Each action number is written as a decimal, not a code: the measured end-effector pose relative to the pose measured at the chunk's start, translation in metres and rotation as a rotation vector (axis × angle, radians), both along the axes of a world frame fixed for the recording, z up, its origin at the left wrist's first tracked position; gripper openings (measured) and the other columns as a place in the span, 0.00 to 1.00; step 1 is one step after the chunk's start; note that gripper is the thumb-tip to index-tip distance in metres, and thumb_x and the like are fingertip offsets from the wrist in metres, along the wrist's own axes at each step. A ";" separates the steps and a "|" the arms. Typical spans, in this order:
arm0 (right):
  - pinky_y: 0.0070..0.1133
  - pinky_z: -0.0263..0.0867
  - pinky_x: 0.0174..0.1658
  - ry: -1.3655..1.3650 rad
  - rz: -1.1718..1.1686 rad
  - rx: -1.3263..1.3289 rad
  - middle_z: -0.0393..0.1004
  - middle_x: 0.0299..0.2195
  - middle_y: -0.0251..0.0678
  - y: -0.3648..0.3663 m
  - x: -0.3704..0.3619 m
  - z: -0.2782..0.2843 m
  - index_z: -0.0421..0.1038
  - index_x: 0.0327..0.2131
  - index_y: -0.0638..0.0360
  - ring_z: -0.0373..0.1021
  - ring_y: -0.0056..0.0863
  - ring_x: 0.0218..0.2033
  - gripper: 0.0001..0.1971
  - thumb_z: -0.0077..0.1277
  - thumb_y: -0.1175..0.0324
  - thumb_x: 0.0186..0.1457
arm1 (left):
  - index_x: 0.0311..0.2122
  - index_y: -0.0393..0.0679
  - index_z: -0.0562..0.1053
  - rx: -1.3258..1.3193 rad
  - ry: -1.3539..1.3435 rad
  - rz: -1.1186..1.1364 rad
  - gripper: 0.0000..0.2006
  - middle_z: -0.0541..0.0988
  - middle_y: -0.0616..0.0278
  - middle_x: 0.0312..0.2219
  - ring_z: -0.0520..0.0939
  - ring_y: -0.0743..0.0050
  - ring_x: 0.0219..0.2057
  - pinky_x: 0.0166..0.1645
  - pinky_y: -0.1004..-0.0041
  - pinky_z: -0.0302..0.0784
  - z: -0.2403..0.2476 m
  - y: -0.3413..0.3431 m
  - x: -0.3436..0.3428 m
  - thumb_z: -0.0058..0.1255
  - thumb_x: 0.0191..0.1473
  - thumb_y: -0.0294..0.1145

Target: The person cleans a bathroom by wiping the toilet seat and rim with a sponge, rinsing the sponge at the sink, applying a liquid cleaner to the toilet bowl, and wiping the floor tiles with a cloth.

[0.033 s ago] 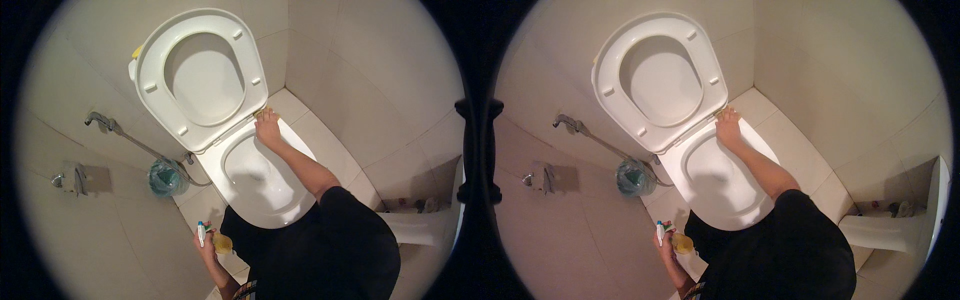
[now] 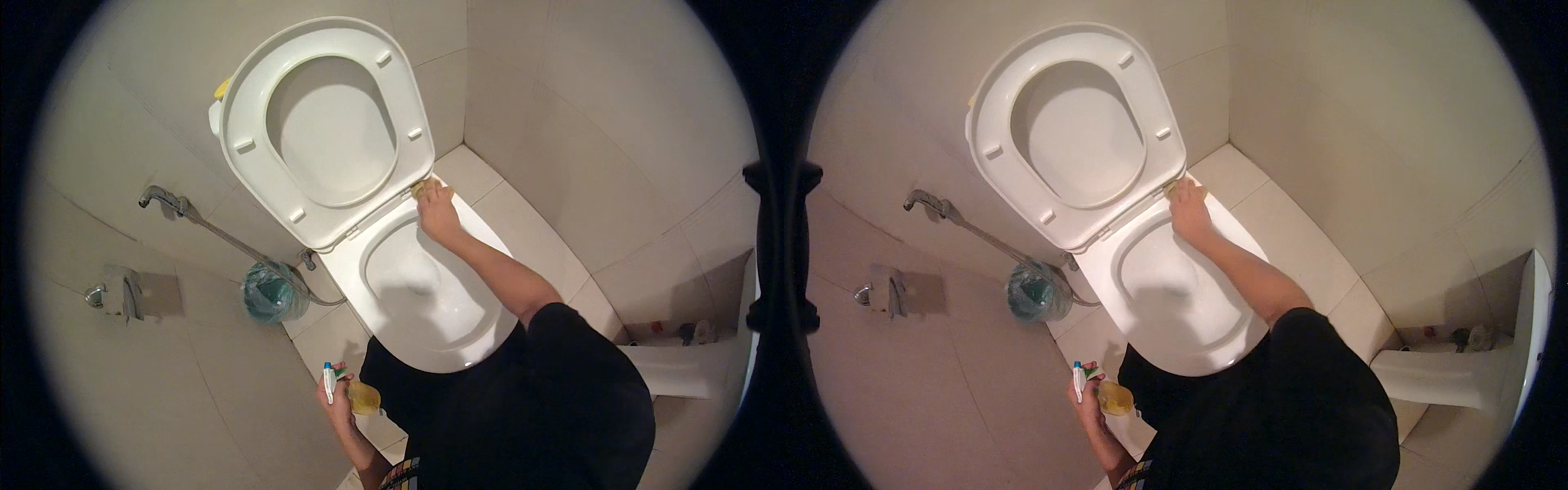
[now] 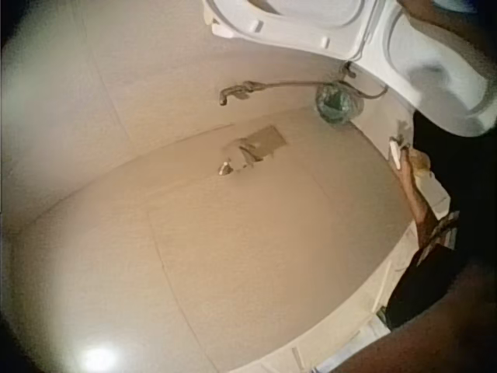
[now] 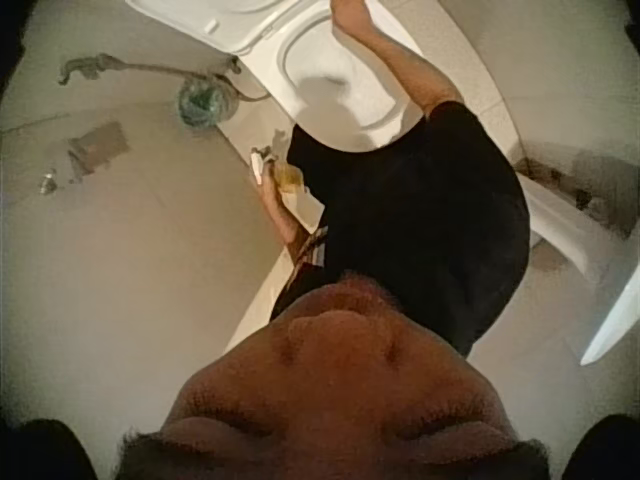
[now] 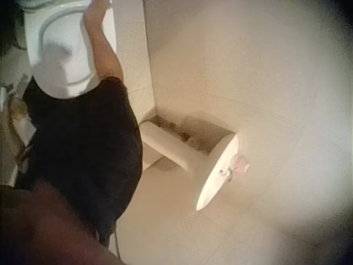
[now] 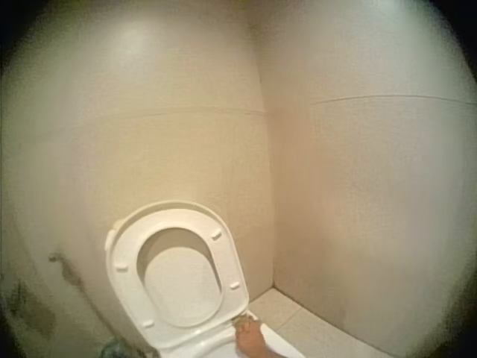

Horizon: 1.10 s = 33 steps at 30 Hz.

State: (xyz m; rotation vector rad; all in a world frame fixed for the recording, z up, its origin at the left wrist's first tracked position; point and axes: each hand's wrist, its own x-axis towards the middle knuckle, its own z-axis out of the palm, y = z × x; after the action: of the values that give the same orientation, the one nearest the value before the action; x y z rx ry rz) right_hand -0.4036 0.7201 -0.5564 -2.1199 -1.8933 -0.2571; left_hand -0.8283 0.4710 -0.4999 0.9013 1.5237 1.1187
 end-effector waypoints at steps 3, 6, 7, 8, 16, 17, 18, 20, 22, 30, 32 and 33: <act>0.42 0.58 0.67 0.183 0.266 -0.139 0.62 0.66 0.55 -0.031 0.038 0.017 0.69 0.62 0.61 0.60 0.57 0.66 0.25 0.44 0.72 0.61 | 0.48 0.31 0.77 0.036 0.004 0.011 0.20 0.83 0.47 0.45 0.84 0.60 0.44 0.50 0.65 0.82 -0.002 -0.009 0.001 0.47 0.48 0.18; 0.36 0.66 0.65 0.158 0.397 -0.124 0.64 0.66 0.50 -0.078 0.087 0.047 0.69 0.62 0.56 0.64 0.44 0.66 0.26 0.45 0.75 0.60 | 0.48 0.31 0.76 0.100 0.034 0.008 0.21 0.83 0.46 0.46 0.84 0.60 0.43 0.50 0.65 0.82 -0.006 -0.026 -0.009 0.46 0.47 0.18; 0.35 0.66 0.65 0.178 0.397 -0.181 0.65 0.66 0.50 -0.103 0.094 0.052 0.69 0.62 0.55 0.64 0.44 0.66 0.26 0.46 0.76 0.59 | 0.49 0.30 0.76 0.125 0.032 -0.001 0.21 0.82 0.45 0.46 0.84 0.60 0.42 0.50 0.64 0.82 -0.009 -0.034 -0.014 0.46 0.47 0.18; 0.35 0.66 0.65 0.193 0.381 -0.244 0.65 0.66 0.50 -0.130 0.101 0.056 0.70 0.62 0.55 0.64 0.45 0.66 0.27 0.47 0.77 0.58 | 0.49 0.30 0.76 0.121 0.049 0.010 0.22 0.82 0.45 0.47 0.85 0.60 0.41 0.50 0.64 0.82 -0.011 -0.045 -0.021 0.46 0.46 0.18; 0.40 0.50 0.74 0.321 0.364 -0.068 0.64 0.66 0.52 -0.351 0.017 0.043 0.71 0.59 0.58 0.58 0.51 0.69 0.29 0.45 0.86 0.51 | 0.58 0.28 0.70 0.223 0.047 0.122 0.27 0.82 0.47 0.47 0.84 0.58 0.50 0.53 0.64 0.82 -0.006 -0.110 -0.036 0.46 0.50 0.17; 0.42 0.51 0.73 0.402 0.399 0.014 0.66 0.64 0.52 -0.361 -0.003 0.042 0.70 0.58 0.59 0.58 0.51 0.69 0.29 0.43 0.87 0.51 | 0.58 0.29 0.70 0.186 0.060 0.149 0.27 0.82 0.47 0.47 0.83 0.58 0.50 0.53 0.64 0.82 0.003 -0.112 -0.029 0.46 0.50 0.17; 0.42 0.54 0.72 0.909 0.530 0.120 0.67 0.63 0.52 -0.357 -0.029 0.039 0.70 0.58 0.60 0.61 0.50 0.66 0.28 0.46 0.85 0.52 | 0.58 0.29 0.70 0.161 0.080 0.173 0.27 0.82 0.47 0.47 0.83 0.58 0.51 0.53 0.64 0.82 0.014 -0.112 -0.021 0.47 0.49 0.16; 0.42 0.55 0.71 0.479 0.524 0.030 0.68 0.62 0.48 -0.350 -0.075 0.038 0.69 0.60 0.59 0.63 0.50 0.64 0.28 0.53 0.78 0.53 | 0.57 0.30 0.71 0.117 0.107 0.176 0.27 0.83 0.49 0.46 0.84 0.59 0.48 0.53 0.64 0.81 0.048 -0.097 -0.003 0.47 0.48 0.16; 0.41 0.56 0.71 0.437 0.485 -0.038 0.67 0.63 0.48 -0.338 -0.101 0.035 0.69 0.61 0.58 0.63 0.51 0.64 0.28 0.52 0.76 0.54 | 0.56 0.31 0.73 0.152 0.117 0.065 0.26 0.83 0.50 0.47 0.85 0.60 0.46 0.52 0.64 0.81 0.088 -0.086 0.018 0.47 0.48 0.16; 0.37 0.66 0.63 0.276 0.536 -0.363 0.74 0.53 0.47 -0.366 0.004 0.077 0.76 0.52 0.59 0.70 0.47 0.57 0.18 0.48 0.69 0.59 | 0.54 0.31 0.75 0.242 0.212 -0.230 0.24 0.82 0.51 0.48 0.84 0.64 0.42 0.52 0.66 0.78 0.273 -0.058 0.072 0.47 0.49 0.20; 0.37 0.69 0.57 0.295 0.302 -0.314 0.76 0.47 0.45 -0.373 0.066 0.121 0.78 0.44 0.59 0.72 0.46 0.51 0.13 0.49 0.69 0.57 | 0.54 0.30 0.74 0.277 0.371 -0.269 0.23 0.82 0.50 0.47 0.83 0.61 0.43 0.51 0.64 0.78 0.310 -0.063 0.092 0.48 0.50 0.21; 0.37 0.71 0.54 0.265 0.146 -0.252 0.76 0.44 0.45 -0.379 0.099 0.148 0.78 0.40 0.59 0.72 0.45 0.49 0.11 0.49 0.69 0.57 | 0.54 0.30 0.74 0.333 0.418 -0.317 0.23 0.82 0.50 0.47 0.83 0.59 0.44 0.51 0.63 0.78 0.328 -0.065 0.110 0.49 0.50 0.22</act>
State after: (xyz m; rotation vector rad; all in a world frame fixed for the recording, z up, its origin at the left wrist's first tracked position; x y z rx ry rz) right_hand -0.3045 0.3406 -0.4085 -2.0293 -1.9904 0.2939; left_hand -0.7187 0.4059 -0.1718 1.6261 1.4689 1.0039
